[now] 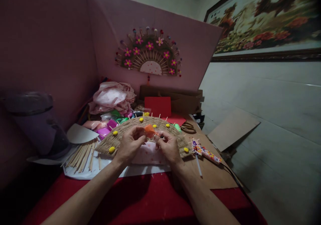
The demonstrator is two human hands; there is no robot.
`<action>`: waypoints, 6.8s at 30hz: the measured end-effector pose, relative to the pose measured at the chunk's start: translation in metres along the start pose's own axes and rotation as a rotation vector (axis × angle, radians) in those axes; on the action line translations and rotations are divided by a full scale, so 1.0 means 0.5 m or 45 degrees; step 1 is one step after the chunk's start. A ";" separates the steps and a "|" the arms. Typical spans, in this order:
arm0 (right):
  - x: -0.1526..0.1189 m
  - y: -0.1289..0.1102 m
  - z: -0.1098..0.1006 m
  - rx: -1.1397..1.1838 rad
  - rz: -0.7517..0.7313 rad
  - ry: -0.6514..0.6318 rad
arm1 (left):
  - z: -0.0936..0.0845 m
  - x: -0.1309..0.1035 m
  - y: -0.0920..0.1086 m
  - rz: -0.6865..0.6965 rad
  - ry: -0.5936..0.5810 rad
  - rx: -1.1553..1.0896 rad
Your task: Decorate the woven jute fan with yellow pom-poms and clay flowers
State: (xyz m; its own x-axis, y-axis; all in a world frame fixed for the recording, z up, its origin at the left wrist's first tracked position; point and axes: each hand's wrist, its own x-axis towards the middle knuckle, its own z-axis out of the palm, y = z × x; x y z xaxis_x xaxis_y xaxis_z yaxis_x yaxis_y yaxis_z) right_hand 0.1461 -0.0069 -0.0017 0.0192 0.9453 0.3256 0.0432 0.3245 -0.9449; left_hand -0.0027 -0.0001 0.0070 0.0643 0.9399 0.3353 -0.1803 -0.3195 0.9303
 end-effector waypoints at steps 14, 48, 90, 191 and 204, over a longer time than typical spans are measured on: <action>-0.008 0.016 0.004 -0.180 -0.215 0.016 | -0.007 0.010 -0.015 -0.141 0.088 -0.155; -0.009 0.018 0.003 -0.238 -0.183 -0.077 | -0.001 0.000 -0.003 -0.351 -0.183 0.037; -0.007 -0.001 -0.015 -0.605 -0.460 0.127 | -0.019 0.008 0.013 -0.109 0.001 0.068; 0.009 0.012 -0.020 -0.398 -0.404 -0.021 | -0.011 0.007 0.027 -0.193 -0.088 -0.096; 0.004 0.004 -0.015 -0.351 -0.421 -0.042 | -0.013 0.009 0.022 -0.177 -0.135 -0.067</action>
State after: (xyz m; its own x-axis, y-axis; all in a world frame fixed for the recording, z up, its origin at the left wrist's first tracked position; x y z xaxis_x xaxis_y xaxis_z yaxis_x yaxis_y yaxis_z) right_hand 0.1539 -0.0047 -0.0025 -0.0719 0.7940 0.6036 0.3068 0.5935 -0.7441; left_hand -0.0107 0.0014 0.0178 0.1945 0.9559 0.2202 -0.2135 -0.1778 0.9606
